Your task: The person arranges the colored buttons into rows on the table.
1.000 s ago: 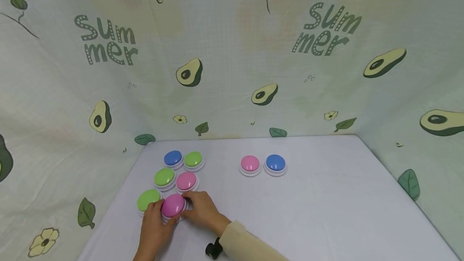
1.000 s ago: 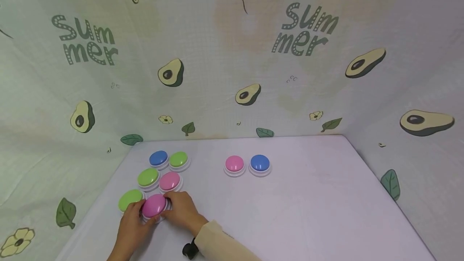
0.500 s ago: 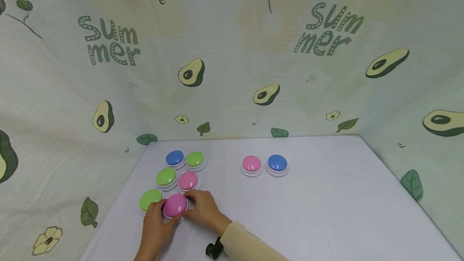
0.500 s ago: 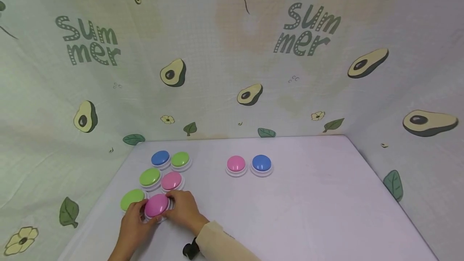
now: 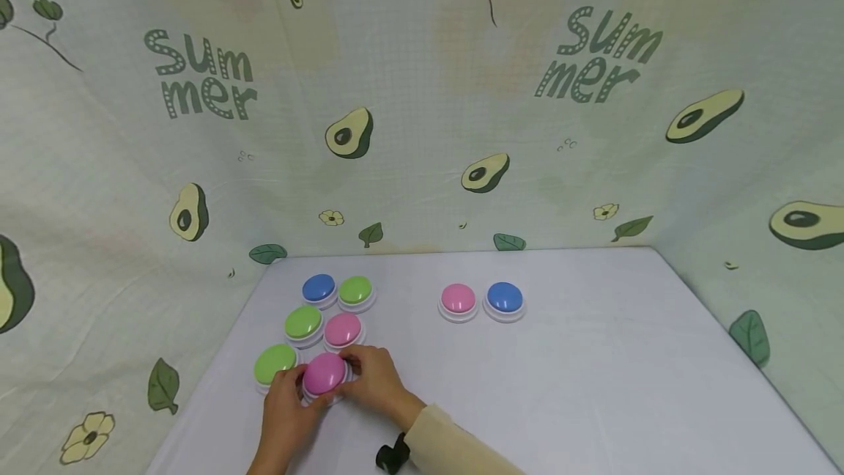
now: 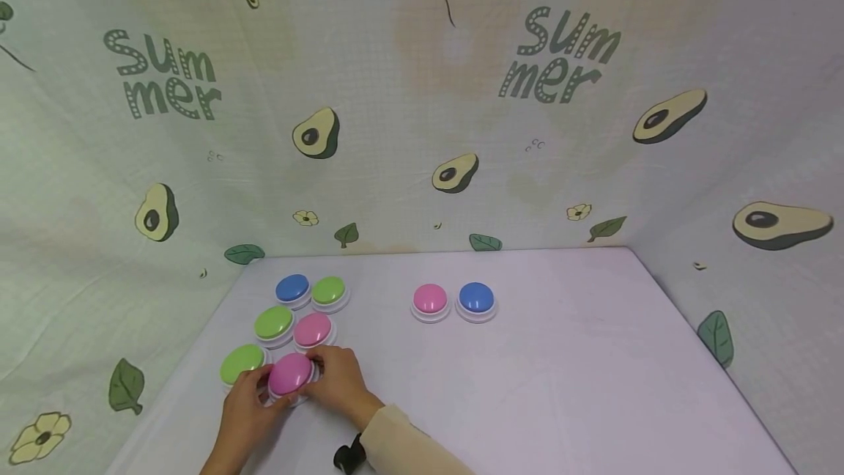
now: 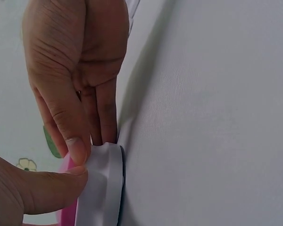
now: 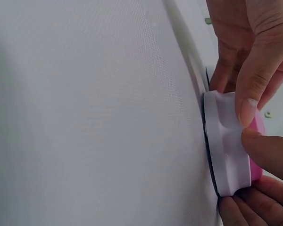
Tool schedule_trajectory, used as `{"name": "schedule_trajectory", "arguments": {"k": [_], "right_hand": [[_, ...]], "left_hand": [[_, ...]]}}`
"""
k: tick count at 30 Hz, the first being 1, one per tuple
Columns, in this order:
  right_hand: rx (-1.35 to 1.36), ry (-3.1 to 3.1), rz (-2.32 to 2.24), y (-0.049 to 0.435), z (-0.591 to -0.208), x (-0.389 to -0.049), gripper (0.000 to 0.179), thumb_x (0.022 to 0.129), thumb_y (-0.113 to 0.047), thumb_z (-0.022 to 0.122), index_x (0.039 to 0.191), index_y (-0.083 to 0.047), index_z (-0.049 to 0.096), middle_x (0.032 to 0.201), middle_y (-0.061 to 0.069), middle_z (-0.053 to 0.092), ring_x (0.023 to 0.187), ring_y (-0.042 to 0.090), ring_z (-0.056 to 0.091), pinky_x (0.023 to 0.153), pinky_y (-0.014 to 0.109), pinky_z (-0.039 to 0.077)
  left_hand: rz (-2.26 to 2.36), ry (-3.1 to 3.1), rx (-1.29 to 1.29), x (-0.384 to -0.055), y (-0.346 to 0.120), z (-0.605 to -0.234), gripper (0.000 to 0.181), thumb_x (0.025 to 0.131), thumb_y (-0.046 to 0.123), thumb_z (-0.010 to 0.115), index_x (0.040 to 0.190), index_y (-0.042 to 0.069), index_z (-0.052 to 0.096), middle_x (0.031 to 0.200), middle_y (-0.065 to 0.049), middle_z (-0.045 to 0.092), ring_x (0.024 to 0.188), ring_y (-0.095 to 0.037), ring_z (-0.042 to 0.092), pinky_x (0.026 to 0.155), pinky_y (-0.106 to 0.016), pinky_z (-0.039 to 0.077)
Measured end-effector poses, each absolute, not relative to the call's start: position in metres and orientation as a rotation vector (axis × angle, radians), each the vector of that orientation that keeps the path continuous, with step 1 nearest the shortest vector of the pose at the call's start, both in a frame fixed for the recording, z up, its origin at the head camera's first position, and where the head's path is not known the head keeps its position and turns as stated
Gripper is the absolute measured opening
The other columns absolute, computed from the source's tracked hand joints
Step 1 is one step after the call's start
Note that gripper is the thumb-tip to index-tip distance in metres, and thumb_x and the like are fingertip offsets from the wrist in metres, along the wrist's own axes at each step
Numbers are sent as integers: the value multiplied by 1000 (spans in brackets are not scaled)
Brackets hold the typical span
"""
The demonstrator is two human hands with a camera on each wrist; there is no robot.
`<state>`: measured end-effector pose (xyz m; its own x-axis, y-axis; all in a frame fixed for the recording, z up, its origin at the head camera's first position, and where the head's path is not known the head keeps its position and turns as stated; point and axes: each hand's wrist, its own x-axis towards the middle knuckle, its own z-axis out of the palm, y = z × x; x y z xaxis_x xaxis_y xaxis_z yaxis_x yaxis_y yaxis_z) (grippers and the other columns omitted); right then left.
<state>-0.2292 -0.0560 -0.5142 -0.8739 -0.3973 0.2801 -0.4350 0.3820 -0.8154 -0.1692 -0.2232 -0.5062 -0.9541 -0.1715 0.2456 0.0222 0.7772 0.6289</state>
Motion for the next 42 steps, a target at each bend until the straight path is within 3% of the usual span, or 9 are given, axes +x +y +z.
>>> {"name": "schedule_trajectory", "arguments": {"k": [12,25,42], "right_hand": [[687,-2557,1688,-41,-520,-226,50,72,-5,95,117,1,75,114,11,77,108,16,74,93,21,58],[595,-2564,1729,1,-521,-228,51,73,-1,93,120,0,73,120,15,75,113,29,73,97,29,59],[515,-2556,1704,69,-510,-238,55,77,-6,92,126,3,69,126,20,72,120,37,69,100,39,58]], "left_hand": [[-1001,-2615,17,-170,-212,-509,67,70,8,96,122,-16,62,112,-28,62,101,-42,66,83,-49,62],[-1170,-2585,-60,-178,-176,-510,62,76,-1,90,129,-13,60,120,-26,65,112,-44,66,95,-48,60],[-1397,-2402,-178,-200,-118,-514,47,79,-13,84,123,-12,65,118,-22,67,116,-41,67,96,-40,60]]}}
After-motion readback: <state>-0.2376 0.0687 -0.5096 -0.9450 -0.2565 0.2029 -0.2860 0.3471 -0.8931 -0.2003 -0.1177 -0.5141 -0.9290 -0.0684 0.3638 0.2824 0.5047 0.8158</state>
